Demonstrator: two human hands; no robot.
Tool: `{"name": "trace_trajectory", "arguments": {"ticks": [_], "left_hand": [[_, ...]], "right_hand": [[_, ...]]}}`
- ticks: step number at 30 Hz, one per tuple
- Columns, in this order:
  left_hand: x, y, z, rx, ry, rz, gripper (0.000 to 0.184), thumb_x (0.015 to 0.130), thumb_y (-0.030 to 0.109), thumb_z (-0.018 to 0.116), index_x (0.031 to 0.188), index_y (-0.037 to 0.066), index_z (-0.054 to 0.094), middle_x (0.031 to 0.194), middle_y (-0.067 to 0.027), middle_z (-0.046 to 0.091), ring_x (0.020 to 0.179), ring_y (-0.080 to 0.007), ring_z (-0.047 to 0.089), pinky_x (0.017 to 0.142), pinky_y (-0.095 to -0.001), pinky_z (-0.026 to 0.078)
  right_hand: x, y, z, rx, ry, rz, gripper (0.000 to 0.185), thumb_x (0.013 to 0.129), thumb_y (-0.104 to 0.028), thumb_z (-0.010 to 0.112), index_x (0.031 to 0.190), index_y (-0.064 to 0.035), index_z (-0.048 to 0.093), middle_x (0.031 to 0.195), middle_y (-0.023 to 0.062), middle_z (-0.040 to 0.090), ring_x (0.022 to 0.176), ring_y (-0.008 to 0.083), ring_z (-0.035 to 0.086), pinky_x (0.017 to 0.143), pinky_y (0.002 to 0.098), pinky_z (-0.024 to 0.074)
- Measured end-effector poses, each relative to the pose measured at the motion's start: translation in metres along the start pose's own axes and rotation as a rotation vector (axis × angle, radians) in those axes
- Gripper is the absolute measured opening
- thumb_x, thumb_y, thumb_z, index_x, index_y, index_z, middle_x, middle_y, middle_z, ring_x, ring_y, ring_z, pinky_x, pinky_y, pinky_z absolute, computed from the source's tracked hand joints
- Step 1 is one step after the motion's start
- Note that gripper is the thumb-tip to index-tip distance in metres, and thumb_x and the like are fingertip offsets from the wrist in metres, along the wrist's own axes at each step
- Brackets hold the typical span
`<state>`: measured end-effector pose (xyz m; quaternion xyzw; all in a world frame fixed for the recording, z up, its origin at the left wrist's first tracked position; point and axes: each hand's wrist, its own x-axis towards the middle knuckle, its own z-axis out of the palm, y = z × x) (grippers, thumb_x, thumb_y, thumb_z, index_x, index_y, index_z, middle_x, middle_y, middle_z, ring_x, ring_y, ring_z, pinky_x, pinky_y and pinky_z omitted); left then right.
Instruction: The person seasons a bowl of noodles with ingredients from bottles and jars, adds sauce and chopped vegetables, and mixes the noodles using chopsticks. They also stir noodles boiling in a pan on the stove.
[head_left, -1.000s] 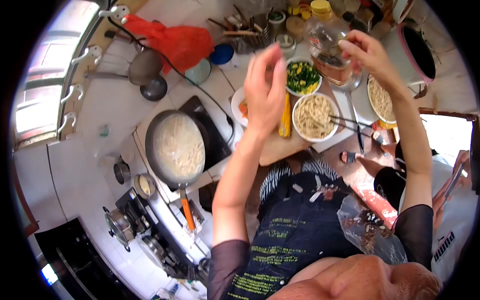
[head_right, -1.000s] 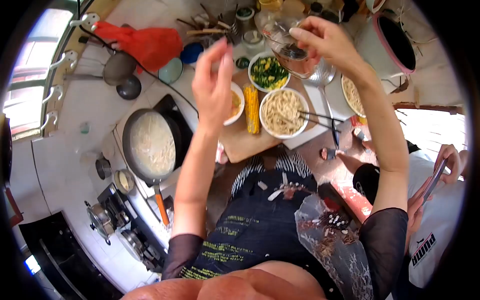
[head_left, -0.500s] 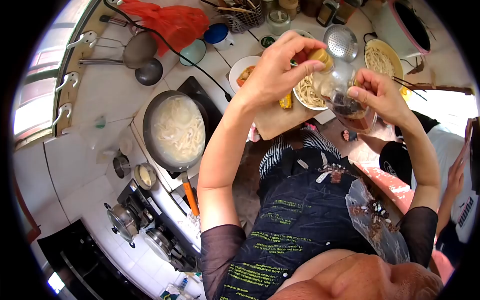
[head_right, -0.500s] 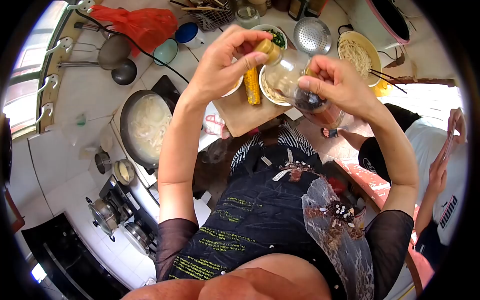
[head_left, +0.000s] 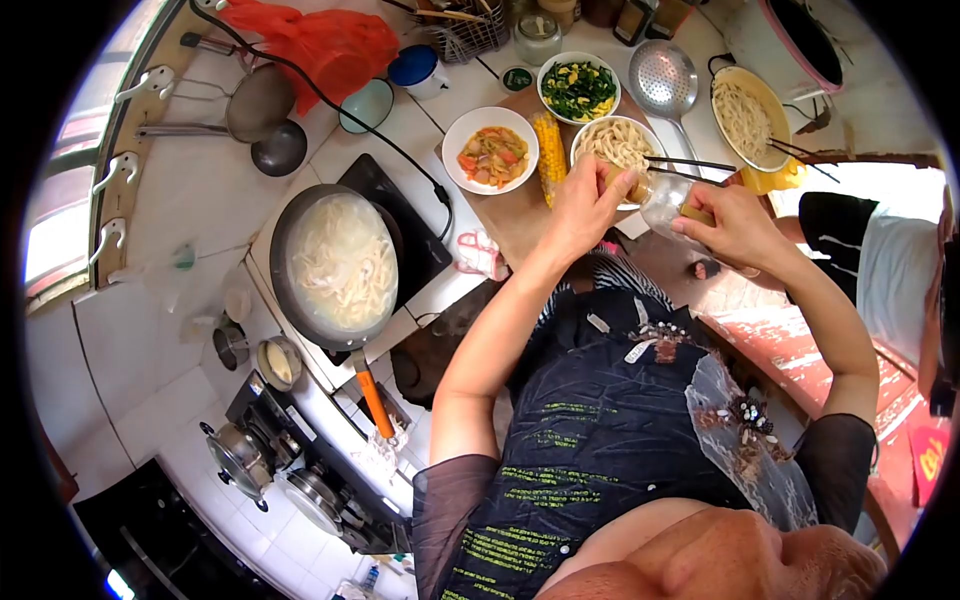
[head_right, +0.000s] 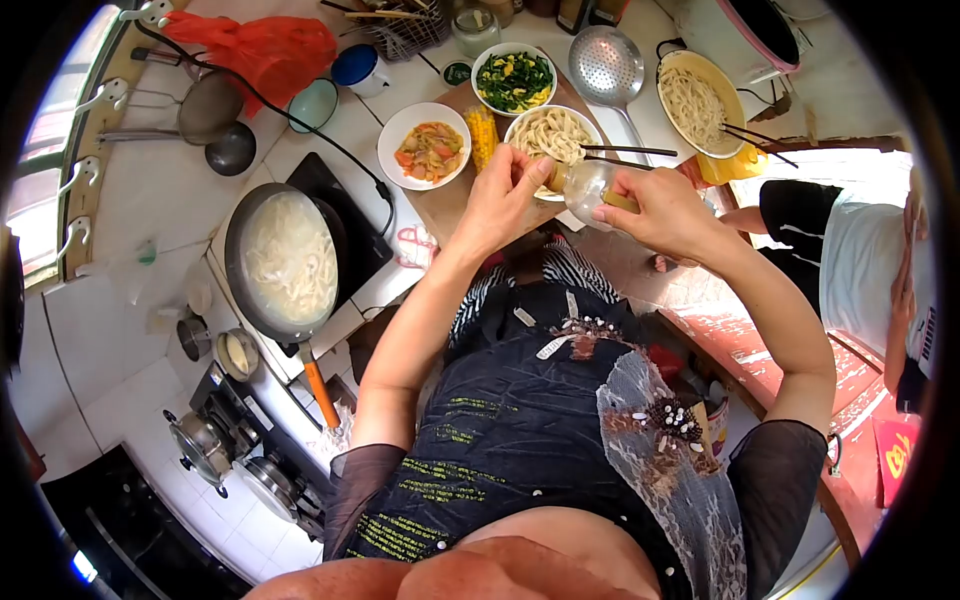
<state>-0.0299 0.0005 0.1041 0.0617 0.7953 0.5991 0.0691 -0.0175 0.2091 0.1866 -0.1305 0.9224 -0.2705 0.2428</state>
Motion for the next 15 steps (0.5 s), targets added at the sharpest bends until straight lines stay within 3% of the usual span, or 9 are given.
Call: {"name": "trace_trajectory", "arguments": {"ticks": [1, 5, 7, 15], "left_hand": [[-0.003, -0.004, 0.003, 0.043, 0.001, -0.011, 0.033, 0.085, 0.03, 0.06, 0.079, 0.0, 0.049, 0.065, -0.0143, 0.054, 0.06, -0.0284, 0.053, 0.055, -0.038, 0.042], [-0.01, -0.027, 0.009, 0.129, 0.059, 0.03, 0.032, 0.085, 0.029, 0.058, 0.081, -0.001, 0.05, 0.071, -0.017, 0.056, 0.066, -0.0315, 0.055, 0.06, -0.0399, 0.042], [-0.011, -0.031, 0.002, 0.176, 0.068, -0.064, 0.031, 0.086, 0.027, 0.057, 0.083, -0.003, 0.051, 0.078, -0.0196, 0.056, 0.072, -0.0334, 0.055, 0.065, -0.0406, 0.042], [-0.028, -0.078, -0.009, 0.128, 0.226, -0.134, 0.029, 0.088, 0.025, 0.054, 0.088, -0.003, 0.054, 0.084, -0.0184, 0.054, 0.077, -0.0314, 0.053, 0.07, -0.0391, 0.042]], "right_hand": [[0.002, 0.002, 0.003, -0.064, -0.001, -0.004, 0.036, 0.076, -0.036, 0.065, 0.071, -0.0023, 0.053, 0.057, 0.0144, 0.053, 0.054, 0.0308, 0.053, 0.052, 0.0398, 0.039], [0.008, 0.008, 0.011, -0.112, -0.008, -0.023, 0.035, 0.075, -0.036, 0.065, 0.07, -0.0025, 0.054, 0.058, 0.0153, 0.054, 0.055, 0.0324, 0.053, 0.053, 0.041, 0.04], [0.011, 0.011, 0.01, -0.105, 0.013, 0.036, 0.036, 0.075, -0.036, 0.065, 0.069, -0.002, 0.054, 0.059, 0.0166, 0.055, 0.058, 0.0334, 0.055, 0.055, 0.0422, 0.0409], [0.026, 0.025, 0.009, -0.276, 0.074, 0.048, 0.039, 0.074, -0.038, 0.064, 0.067, -0.0011, 0.057, 0.064, 0.0191, 0.058, 0.063, 0.0362, 0.057, 0.058, 0.0449, 0.0428]]}}
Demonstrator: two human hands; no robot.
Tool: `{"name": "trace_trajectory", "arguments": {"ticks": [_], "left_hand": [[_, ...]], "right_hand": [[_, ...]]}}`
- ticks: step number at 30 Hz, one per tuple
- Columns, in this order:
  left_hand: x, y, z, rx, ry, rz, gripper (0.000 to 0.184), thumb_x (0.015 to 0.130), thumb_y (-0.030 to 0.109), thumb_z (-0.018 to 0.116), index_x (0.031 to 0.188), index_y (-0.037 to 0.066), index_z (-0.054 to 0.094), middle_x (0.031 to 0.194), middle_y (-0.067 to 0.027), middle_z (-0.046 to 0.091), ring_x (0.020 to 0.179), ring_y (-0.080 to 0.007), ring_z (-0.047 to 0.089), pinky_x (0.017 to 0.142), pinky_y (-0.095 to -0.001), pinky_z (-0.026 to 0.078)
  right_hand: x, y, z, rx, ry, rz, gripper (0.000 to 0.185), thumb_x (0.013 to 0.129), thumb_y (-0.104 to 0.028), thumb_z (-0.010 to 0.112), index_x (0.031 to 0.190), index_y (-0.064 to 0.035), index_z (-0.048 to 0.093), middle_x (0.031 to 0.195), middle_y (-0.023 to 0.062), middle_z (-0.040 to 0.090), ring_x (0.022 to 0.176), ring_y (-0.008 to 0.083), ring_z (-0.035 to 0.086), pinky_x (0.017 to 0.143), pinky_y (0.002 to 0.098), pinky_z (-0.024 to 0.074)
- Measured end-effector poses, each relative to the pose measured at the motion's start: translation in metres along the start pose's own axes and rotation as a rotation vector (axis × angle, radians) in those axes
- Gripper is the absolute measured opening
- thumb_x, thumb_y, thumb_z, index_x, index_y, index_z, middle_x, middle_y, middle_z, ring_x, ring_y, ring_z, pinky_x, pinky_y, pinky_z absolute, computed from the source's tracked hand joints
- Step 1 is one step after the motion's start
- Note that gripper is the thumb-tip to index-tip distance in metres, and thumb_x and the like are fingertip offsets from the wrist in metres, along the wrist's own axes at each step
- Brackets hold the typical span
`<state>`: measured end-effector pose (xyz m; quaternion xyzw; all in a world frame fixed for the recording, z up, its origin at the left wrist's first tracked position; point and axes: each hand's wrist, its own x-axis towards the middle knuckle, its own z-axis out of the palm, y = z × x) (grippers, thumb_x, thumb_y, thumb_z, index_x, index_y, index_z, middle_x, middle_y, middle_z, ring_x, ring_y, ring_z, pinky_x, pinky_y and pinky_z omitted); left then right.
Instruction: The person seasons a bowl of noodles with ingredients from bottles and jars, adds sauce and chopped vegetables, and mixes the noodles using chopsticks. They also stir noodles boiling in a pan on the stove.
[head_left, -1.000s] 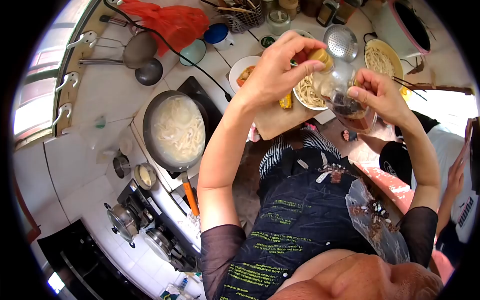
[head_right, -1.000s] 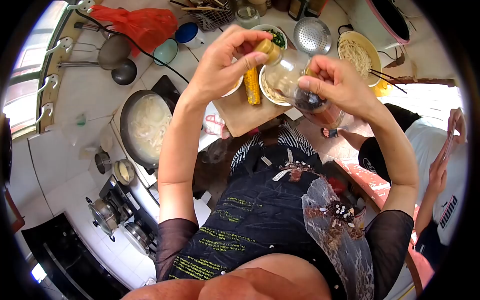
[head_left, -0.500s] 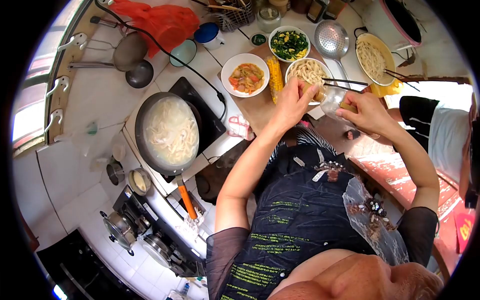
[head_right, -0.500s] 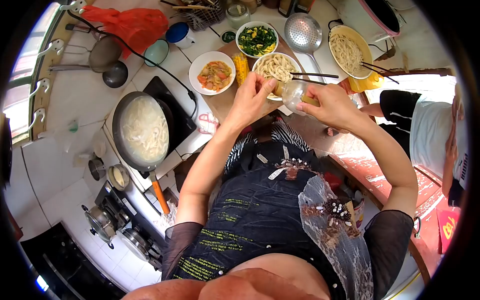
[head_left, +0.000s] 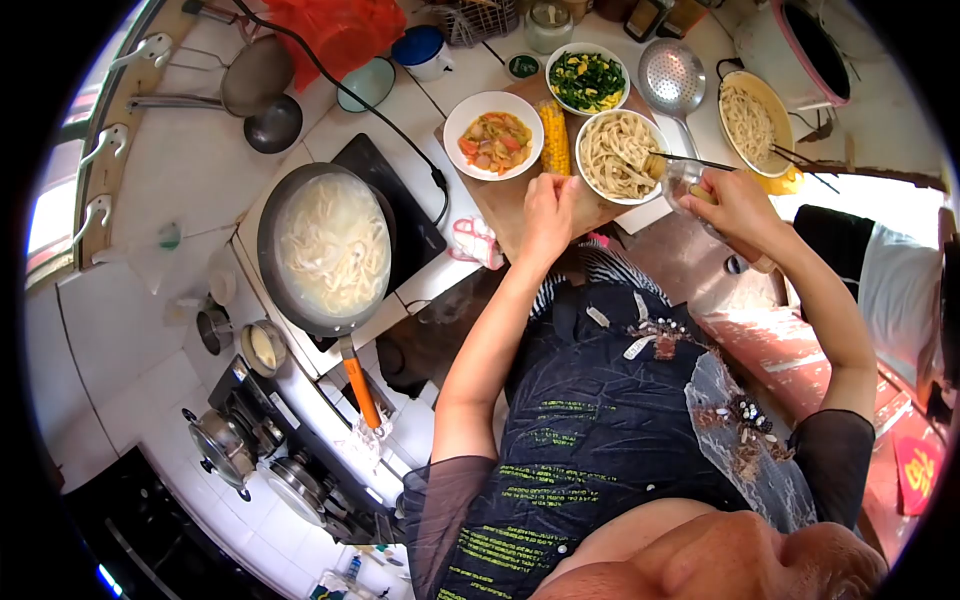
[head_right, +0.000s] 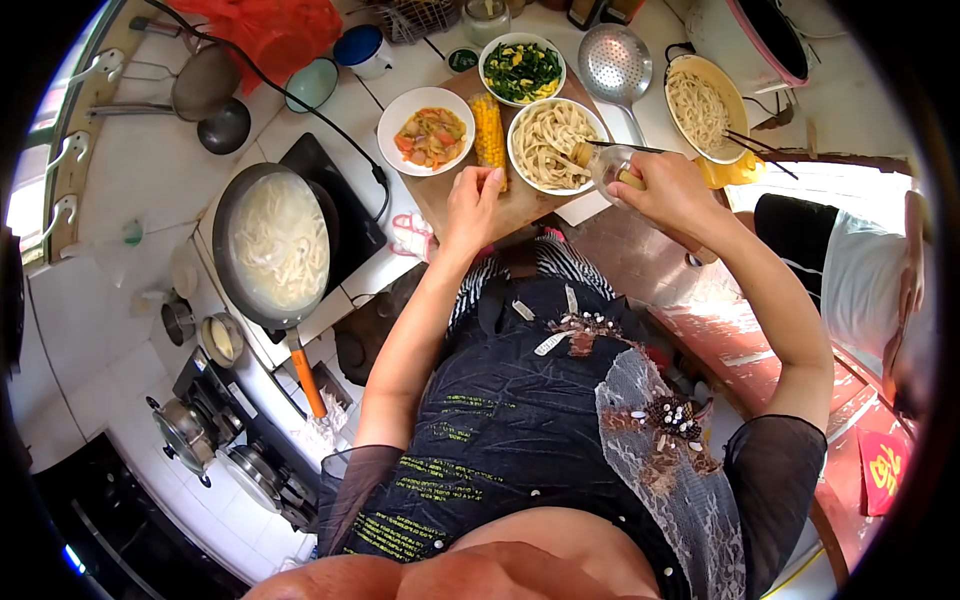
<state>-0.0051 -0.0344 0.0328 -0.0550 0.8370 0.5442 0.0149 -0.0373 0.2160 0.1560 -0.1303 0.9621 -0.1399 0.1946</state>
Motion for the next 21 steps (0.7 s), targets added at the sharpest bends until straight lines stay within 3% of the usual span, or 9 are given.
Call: {"name": "trace_trajectory", "arguments": {"ticks": [11, 21], "left_hand": [[-0.026, -0.102, -0.001, 0.273, -0.048, -0.142, 0.034, 0.087, 0.032, 0.053, 0.086, -0.002, 0.058, 0.086, -0.0218, 0.058, 0.084, -0.037, 0.054, 0.075, -0.0445, 0.042], [-0.022, -0.112, 0.002, 0.254, -0.054, -0.197, 0.036, 0.087, 0.034, 0.052, 0.086, -0.002, 0.059, 0.087, -0.0224, 0.059, 0.085, -0.0392, 0.054, 0.075, -0.0466, 0.041]], "right_hand": [[0.018, 0.006, 0.004, -0.07, -0.076, 0.067, 0.038, 0.073, -0.039, 0.065, 0.071, -0.0011, 0.062, 0.067, 0.0199, 0.061, 0.067, 0.0363, 0.06, 0.061, 0.0439, 0.0458], [0.03, 0.003, 0.003, -0.13, -0.165, 0.091, 0.038, 0.073, -0.038, 0.066, 0.072, -0.0001, 0.062, 0.069, 0.0196, 0.061, 0.068, 0.0354, 0.061, 0.064, 0.0432, 0.0474]]}}
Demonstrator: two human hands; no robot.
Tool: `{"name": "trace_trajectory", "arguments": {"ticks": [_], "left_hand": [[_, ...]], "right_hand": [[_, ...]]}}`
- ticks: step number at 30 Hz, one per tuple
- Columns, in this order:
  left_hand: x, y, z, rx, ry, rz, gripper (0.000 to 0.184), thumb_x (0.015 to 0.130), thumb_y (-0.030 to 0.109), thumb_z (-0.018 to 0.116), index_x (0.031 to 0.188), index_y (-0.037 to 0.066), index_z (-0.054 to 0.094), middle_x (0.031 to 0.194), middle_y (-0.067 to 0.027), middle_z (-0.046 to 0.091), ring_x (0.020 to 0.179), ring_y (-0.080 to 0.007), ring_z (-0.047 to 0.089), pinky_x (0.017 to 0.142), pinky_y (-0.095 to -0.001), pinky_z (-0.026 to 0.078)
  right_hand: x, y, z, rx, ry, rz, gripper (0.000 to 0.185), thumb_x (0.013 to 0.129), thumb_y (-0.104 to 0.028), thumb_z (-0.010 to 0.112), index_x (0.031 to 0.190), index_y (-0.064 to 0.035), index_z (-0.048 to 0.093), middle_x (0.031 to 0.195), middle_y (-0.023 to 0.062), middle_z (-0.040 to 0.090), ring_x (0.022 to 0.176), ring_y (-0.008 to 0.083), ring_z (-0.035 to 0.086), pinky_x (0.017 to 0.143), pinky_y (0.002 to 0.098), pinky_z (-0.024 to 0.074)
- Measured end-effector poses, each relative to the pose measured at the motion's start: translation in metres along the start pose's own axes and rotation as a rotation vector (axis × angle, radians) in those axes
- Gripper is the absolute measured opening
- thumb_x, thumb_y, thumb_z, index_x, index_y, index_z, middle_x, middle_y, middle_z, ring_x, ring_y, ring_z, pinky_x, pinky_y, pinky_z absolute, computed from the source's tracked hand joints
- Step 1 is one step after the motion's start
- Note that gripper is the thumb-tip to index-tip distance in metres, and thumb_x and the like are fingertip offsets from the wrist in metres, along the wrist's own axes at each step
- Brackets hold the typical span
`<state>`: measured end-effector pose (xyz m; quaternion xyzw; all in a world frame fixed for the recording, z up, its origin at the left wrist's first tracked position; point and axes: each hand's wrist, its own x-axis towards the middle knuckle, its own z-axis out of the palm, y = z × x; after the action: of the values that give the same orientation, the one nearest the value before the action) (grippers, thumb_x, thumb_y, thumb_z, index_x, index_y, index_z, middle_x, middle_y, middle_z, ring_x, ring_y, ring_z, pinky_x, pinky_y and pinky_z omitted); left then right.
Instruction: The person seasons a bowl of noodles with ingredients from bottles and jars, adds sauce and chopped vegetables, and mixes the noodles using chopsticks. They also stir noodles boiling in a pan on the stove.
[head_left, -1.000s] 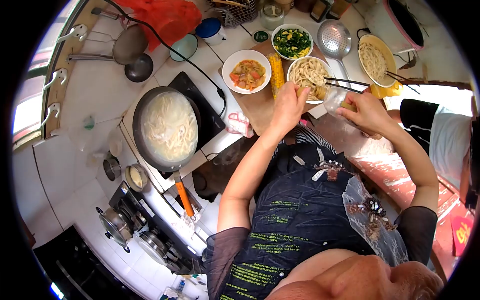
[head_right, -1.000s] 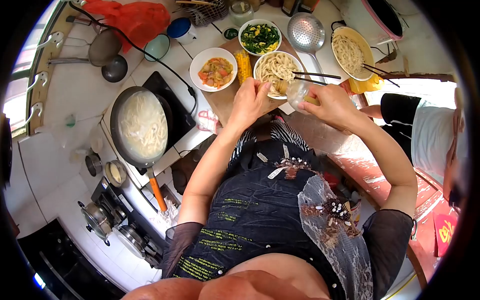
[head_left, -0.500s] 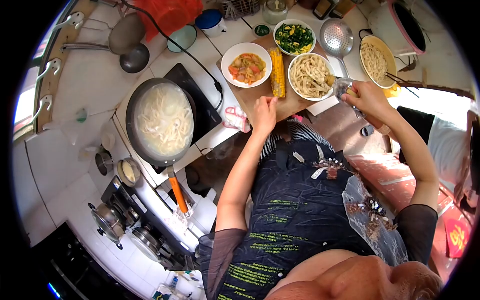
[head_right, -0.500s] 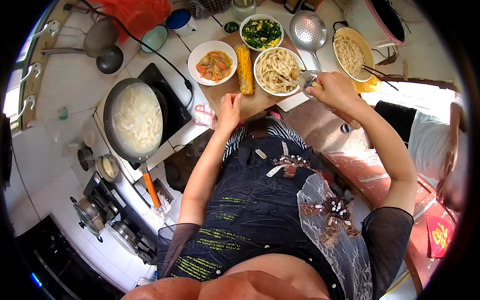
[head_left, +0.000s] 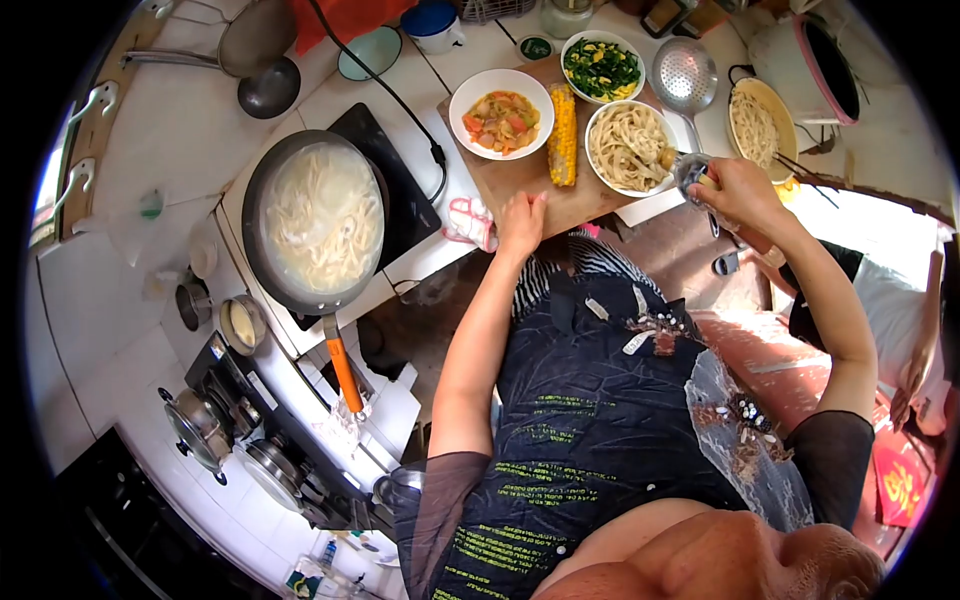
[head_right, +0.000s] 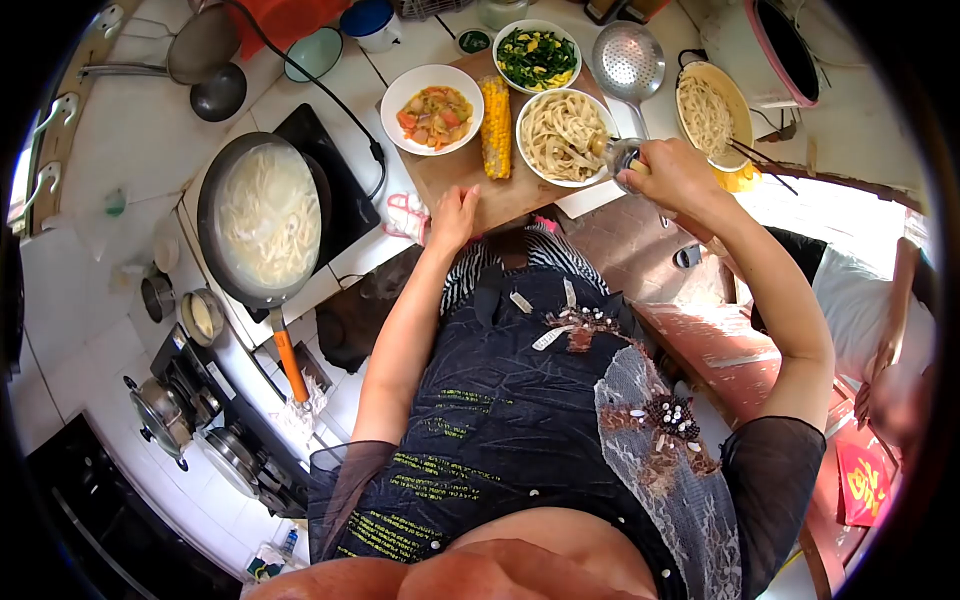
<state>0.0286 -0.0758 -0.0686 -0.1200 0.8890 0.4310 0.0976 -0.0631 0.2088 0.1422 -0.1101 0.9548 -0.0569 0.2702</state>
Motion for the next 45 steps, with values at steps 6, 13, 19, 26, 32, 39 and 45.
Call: {"name": "trace_trajectory", "arguments": {"ticks": [6, 13, 19, 26, 32, 39, 45], "left_hand": [[-0.003, 0.002, -0.002, -0.001, 0.011, 0.001, 0.036, 0.087, 0.035, 0.052, 0.086, -0.001, 0.058, 0.088, -0.022, 0.059, 0.087, -0.0382, 0.054, 0.077, -0.0459, 0.041], [-0.007, 0.006, -0.004, -0.003, 0.018, 0.018, 0.038, 0.088, 0.033, 0.052, 0.088, -0.004, 0.058, 0.088, -0.0238, 0.06, 0.086, -0.038, 0.055, 0.076, -0.0439, 0.042], [-0.006, 0.004, -0.002, -0.015, 0.014, 0.004, 0.034, 0.086, 0.033, 0.053, 0.087, 0.0, 0.058, 0.089, -0.0207, 0.059, 0.09, -0.0371, 0.053, 0.079, -0.0452, 0.041], [-0.006, 0.005, -0.001, 0.014, 0.059, 0.051, 0.037, 0.087, 0.032, 0.053, 0.086, -0.004, 0.058, 0.085, -0.024, 0.06, 0.082, -0.0387, 0.056, 0.073, -0.0456, 0.042], [-0.006, 0.004, -0.001, 0.018, 0.057, 0.045, 0.037, 0.087, 0.032, 0.053, 0.086, -0.004, 0.058, 0.085, -0.0237, 0.06, 0.083, -0.0384, 0.056, 0.073, -0.0452, 0.042], [-0.005, 0.003, 0.0, 0.009, 0.01, -0.005, 0.034, 0.086, 0.034, 0.053, 0.088, 0.0, 0.059, 0.09, -0.0207, 0.059, 0.09, -0.0371, 0.053, 0.078, -0.0455, 0.041], [-0.004, 0.001, 0.001, 0.017, 0.011, 0.002, 0.035, 0.086, 0.035, 0.052, 0.088, 0.001, 0.059, 0.09, -0.0202, 0.06, 0.09, -0.0368, 0.054, 0.078, -0.0459, 0.041]], "right_hand": [[0.002, -0.004, 0.001, -0.043, 0.035, -0.027, 0.038, 0.073, -0.037, 0.068, 0.067, -0.0011, 0.058, 0.064, 0.0163, 0.059, 0.062, 0.0323, 0.058, 0.058, 0.0419, 0.043], [0.009, -0.012, -0.006, -0.116, -0.063, -0.002, 0.039, 0.073, -0.039, 0.065, 0.071, -0.0004, 0.062, 0.072, 0.0185, 0.062, 0.071, 0.0342, 0.061, 0.065, 0.0424, 0.0476], [0.011, -0.016, -0.008, -0.158, -0.065, -0.002, 0.038, 0.073, -0.038, 0.065, 0.072, -0.0002, 0.062, 0.073, 0.0194, 0.062, 0.072, 0.0346, 0.061, 0.067, 0.0424, 0.0475], [0.013, -0.019, -0.011, -0.168, -0.104, 0.017, 0.039, 0.073, -0.038, 0.065, 0.073, 0.0001, 0.063, 0.075, 0.0199, 0.063, 0.074, 0.0344, 0.061, 0.068, 0.0422, 0.0478], [0.015, -0.016, -0.009, -0.198, -0.117, 0.023, 0.039, 0.074, -0.039, 0.064, 0.076, 0.0004, 0.063, 0.078, 0.0202, 0.063, 0.076, 0.0337, 0.062, 0.069, 0.0419, 0.0477], [0.016, -0.015, -0.011, -0.207, -0.084, -0.013, 0.039, 0.075, -0.038, 0.065, 0.073, 0.0004, 0.061, 0.073, 0.0195, 0.062, 0.072, 0.0338, 0.061, 0.066, 0.0423, 0.0462], [0.016, -0.011, -0.008, -0.201, -0.083, -0.011, 0.039, 0.075, -0.038, 0.064, 0.073, 0.0003, 0.061, 0.073, 0.0193, 0.062, 0.071, 0.0338, 0.061, 0.066, 0.0421, 0.0464]]}}
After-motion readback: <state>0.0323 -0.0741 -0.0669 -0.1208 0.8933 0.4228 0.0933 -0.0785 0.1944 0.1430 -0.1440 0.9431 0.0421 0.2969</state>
